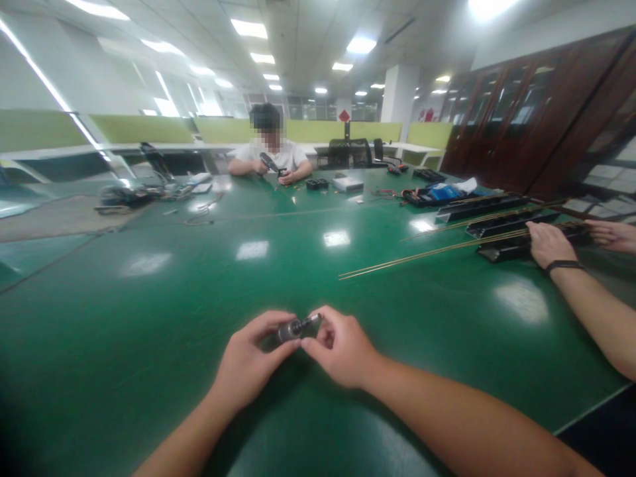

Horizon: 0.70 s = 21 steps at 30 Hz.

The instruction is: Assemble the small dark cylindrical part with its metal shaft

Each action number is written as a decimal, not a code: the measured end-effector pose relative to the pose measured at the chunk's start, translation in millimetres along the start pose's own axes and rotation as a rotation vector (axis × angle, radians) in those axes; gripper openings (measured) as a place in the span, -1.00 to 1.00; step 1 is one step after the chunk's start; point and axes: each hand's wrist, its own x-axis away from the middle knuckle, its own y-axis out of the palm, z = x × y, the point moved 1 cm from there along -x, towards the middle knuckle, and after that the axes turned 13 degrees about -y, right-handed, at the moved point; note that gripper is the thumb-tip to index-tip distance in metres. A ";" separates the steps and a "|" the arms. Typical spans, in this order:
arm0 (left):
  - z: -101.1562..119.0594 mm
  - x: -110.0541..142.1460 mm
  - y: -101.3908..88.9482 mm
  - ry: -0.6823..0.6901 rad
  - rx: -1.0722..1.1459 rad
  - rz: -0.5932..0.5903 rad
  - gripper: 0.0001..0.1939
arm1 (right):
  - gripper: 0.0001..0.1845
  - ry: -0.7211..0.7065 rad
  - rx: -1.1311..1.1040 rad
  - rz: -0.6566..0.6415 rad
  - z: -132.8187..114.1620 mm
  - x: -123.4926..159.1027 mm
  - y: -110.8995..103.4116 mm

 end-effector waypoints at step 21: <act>-8.4 -4.4 0.3 -0.043 -0.030 -0.073 -0.67 | -0.81 -0.010 0.018 0.091 -1.8 -4.7 -0.4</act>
